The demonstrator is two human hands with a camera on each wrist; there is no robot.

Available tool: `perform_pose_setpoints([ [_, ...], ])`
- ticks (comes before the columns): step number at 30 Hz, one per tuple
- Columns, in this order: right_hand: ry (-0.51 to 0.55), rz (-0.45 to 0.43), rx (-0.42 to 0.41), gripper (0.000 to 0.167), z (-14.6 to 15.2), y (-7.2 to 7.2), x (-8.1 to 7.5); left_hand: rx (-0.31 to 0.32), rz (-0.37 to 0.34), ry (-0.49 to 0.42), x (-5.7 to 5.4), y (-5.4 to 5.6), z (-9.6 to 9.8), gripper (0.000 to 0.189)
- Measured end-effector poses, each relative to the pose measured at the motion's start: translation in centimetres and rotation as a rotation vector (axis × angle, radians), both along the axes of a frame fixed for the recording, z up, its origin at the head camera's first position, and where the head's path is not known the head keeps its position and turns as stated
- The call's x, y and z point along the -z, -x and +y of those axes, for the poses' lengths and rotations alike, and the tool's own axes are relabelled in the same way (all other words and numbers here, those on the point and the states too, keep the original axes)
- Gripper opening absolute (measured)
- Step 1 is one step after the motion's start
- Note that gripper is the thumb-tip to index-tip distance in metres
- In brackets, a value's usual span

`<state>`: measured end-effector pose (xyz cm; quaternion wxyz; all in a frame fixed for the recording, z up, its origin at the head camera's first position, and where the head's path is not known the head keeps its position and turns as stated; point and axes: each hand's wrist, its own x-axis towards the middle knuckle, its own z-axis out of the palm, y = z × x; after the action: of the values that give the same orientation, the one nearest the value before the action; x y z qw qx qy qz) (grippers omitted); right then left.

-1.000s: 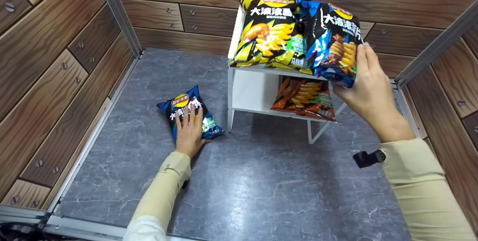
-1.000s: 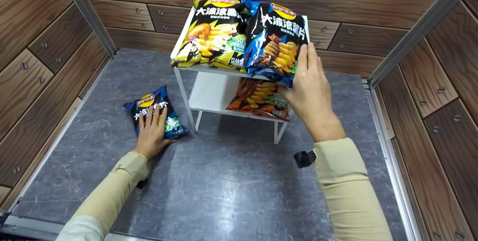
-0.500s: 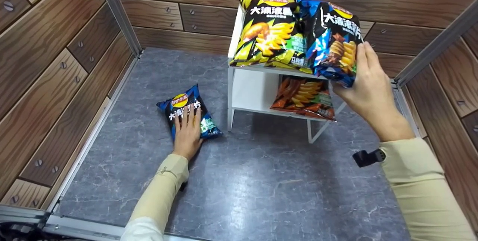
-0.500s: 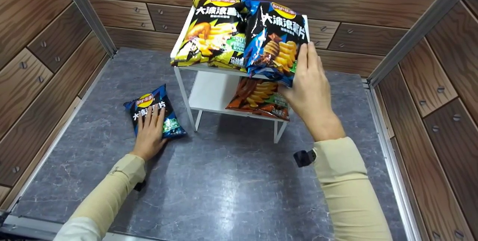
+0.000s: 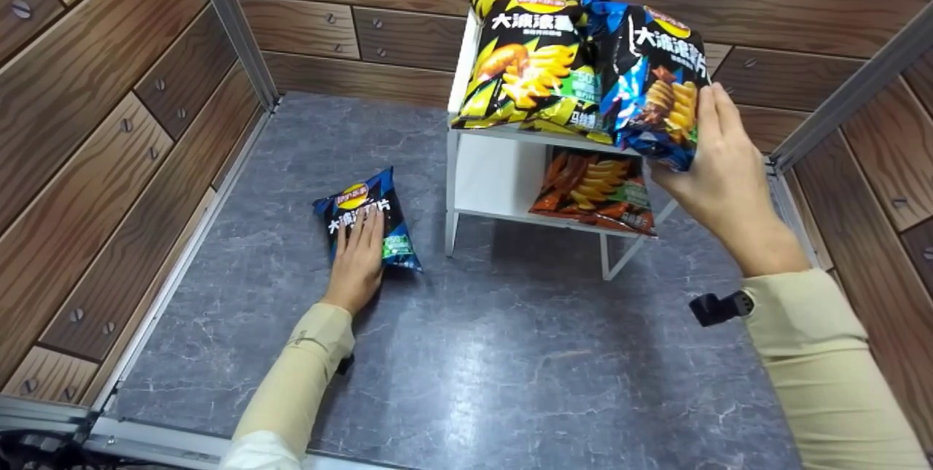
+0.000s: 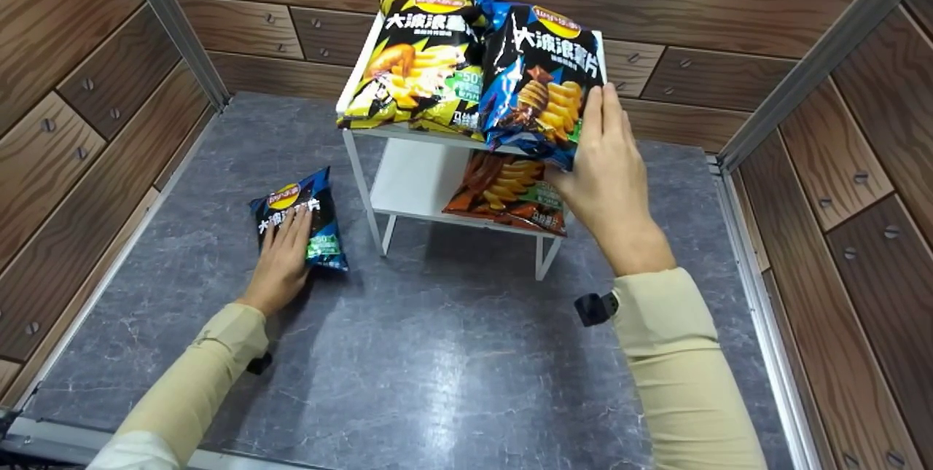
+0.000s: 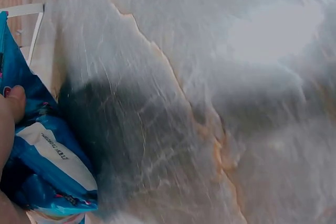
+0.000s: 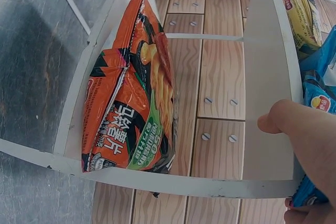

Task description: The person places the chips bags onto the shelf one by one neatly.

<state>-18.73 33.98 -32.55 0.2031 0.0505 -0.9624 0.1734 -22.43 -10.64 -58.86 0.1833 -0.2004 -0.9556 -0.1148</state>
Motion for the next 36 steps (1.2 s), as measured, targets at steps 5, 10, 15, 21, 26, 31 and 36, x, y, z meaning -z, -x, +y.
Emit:
perform_pose_setpoints([
  [5,-0.003,-0.016,0.002,0.1,0.0,0.0,0.0,0.044,0.01,-0.033,-0.6,-0.6,-0.7,0.069],
  [10,-0.005,-0.014,0.0,0.099,0.0,0.0,-0.1,0.081,0.001,-0.096,-1.4,-1.2,-1.5,0.066],
  [15,0.002,-0.011,0.0,0.1,0.0,0.0,0.0,0.123,-0.002,-0.18,-2.5,-1.7,-2.1,0.068],
  [21,0.0,-0.003,0.002,0.1,0.0,0.1,0.0,0.189,0.004,-0.237,-4.0,-2.6,-2.6,0.069],
  [26,-0.002,0.006,0.0,0.1,0.0,0.1,0.0,0.233,0.042,-0.262,-5.0,-3.4,-3.1,0.073],
  [31,0.006,0.006,0.001,0.1,0.0,0.1,0.0,0.305,0.096,-0.258,-5.8,-4.8,-3.5,0.08],
  [36,0.006,0.002,-0.001,0.1,0.1,0.1,0.0,0.316,0.1,-0.234,-6.2,-6.3,-3.8,0.083],
])
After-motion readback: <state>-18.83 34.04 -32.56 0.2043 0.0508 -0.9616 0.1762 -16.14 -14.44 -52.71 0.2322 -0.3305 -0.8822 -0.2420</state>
